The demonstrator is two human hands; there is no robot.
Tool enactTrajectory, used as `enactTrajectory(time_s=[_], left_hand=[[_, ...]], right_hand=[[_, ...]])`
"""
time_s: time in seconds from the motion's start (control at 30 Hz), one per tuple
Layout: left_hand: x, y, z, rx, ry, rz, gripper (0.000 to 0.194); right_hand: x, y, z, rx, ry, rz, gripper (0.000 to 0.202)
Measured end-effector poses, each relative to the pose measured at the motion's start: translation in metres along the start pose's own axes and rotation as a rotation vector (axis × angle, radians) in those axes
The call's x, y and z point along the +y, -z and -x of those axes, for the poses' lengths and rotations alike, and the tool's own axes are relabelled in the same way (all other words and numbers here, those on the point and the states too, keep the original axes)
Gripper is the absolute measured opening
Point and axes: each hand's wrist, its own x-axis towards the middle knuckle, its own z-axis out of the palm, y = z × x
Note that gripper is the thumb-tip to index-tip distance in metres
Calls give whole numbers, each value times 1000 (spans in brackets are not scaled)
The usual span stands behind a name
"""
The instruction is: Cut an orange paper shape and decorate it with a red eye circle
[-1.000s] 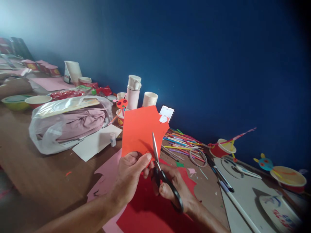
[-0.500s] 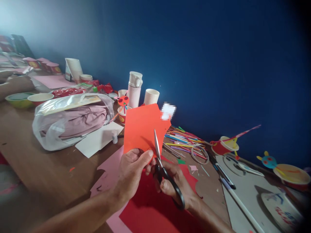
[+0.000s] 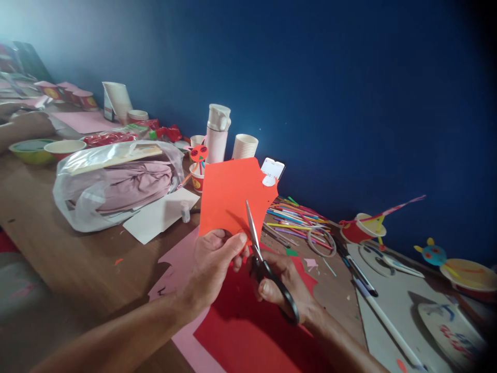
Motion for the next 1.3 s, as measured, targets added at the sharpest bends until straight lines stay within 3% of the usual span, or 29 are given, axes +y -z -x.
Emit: enactTrajectory(time_s=[0.2,0.4,1.3], left_hand=[[-5,8,-3,-13,-40,-139,31],[-11,13,-5,-40,-71,-129,30],[6,16,-5,-87,-78,-256,27]], right_hand=[[-3,4,1,-25,-5,23,44],[-8,6,0,-30,-27,18,45],[-21,20,2,-78,-88,180,47]])
